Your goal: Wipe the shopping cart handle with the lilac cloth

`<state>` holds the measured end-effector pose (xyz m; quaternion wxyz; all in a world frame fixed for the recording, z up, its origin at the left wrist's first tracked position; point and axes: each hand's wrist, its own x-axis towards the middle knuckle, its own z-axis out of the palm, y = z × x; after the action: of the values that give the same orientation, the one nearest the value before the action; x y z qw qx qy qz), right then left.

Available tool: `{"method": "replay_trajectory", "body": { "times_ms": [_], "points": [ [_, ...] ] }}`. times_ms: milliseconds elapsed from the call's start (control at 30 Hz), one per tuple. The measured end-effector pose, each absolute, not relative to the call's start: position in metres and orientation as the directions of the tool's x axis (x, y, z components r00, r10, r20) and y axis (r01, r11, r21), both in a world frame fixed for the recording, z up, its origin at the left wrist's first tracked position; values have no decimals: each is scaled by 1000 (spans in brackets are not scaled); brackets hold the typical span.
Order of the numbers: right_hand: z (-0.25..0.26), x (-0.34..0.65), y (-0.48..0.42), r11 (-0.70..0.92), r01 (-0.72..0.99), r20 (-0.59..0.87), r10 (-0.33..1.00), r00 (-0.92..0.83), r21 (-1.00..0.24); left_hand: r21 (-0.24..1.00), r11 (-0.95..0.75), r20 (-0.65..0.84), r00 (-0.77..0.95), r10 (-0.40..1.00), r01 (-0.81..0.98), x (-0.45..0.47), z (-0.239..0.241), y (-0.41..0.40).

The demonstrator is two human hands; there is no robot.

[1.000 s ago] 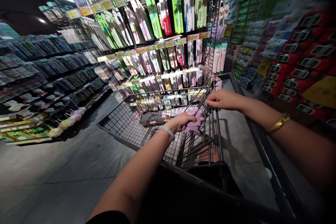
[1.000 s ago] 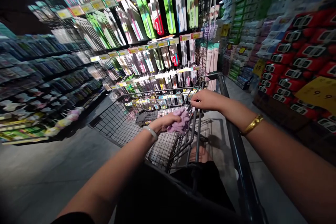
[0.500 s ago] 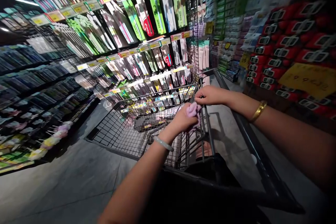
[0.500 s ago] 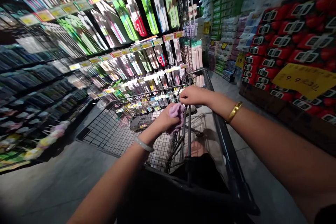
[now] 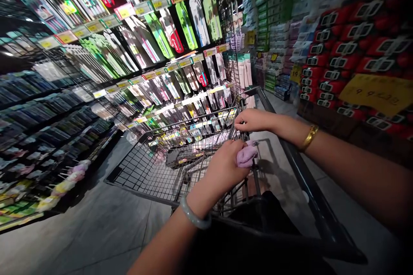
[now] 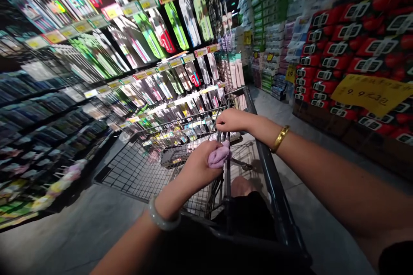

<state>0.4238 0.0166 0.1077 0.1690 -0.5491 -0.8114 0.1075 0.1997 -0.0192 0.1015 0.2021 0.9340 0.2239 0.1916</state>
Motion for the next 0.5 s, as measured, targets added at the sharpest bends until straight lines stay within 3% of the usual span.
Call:
{"method": "replay_trajectory", "body": {
  "times_ms": [133, 367, 500],
  "points": [
    [112, 420, 14, 352, 867, 145, 936, -321, -352, 441, -780, 217, 791, 572, 443, 215, 97, -1],
    [110, 422, 15, 381, 857, 170, 924, -342, -347, 445, -812, 210, 837, 505, 379, 182, 112, -57],
    [106, 425, 19, 380, 848, 178, 925, -336, -369, 300, -854, 192, 850, 491, 426, 178, 118, -74]
  ]
}}
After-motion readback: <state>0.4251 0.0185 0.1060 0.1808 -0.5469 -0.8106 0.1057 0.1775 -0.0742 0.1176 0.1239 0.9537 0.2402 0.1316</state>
